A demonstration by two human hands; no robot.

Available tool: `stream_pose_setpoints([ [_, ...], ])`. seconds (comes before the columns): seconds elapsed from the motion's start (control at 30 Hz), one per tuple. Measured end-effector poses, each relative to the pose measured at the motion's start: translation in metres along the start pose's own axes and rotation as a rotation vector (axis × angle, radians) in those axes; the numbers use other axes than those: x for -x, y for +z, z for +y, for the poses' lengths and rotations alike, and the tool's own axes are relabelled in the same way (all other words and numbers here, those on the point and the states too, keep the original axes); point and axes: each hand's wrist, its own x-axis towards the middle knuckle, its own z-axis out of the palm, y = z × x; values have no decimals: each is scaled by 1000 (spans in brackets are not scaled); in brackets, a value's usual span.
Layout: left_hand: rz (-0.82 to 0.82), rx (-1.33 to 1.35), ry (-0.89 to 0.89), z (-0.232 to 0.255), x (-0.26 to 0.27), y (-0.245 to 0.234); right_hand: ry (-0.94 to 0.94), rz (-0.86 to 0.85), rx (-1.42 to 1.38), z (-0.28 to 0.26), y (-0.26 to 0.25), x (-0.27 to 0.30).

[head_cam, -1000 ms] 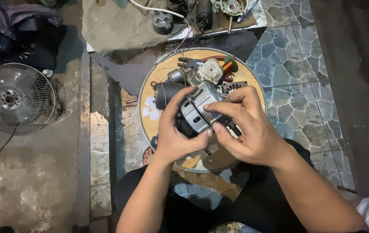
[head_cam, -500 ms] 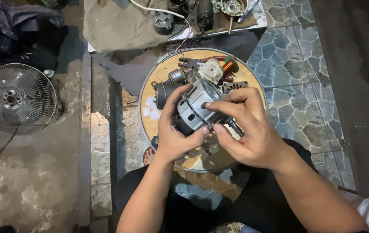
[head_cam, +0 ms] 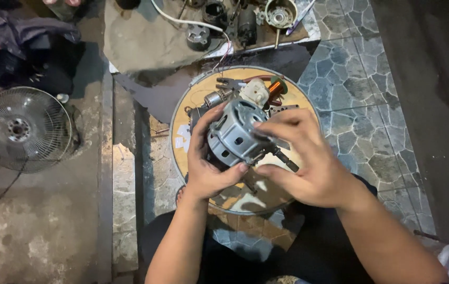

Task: The person holds a disassembled motor housing and uses a screwdriver to tighten screws on the casing. They rotate the motor to access different sides and continue securing the components before placing the motor on the table.

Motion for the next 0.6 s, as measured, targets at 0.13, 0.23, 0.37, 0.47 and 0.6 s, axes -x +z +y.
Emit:
stream_pose_setpoints([
  [0.13,-40,-14,93,-2,-2,-3,31,127,-189,-7,-10,-9],
  [0.23,-72,42,116,1,3,0,272,-39,-79,-21,-10,-15],
  [0.37,-62,-57,110,-2,4,1,328,-73,-109,-24,-9,-19],
  [0.47,-70,-100,129,-1,3,-1,288,1,-168,-23,-9,-18],
  [0.6,-82,-116,113,-5,4,-1,302,109,-300,-20,-5,-14],
])
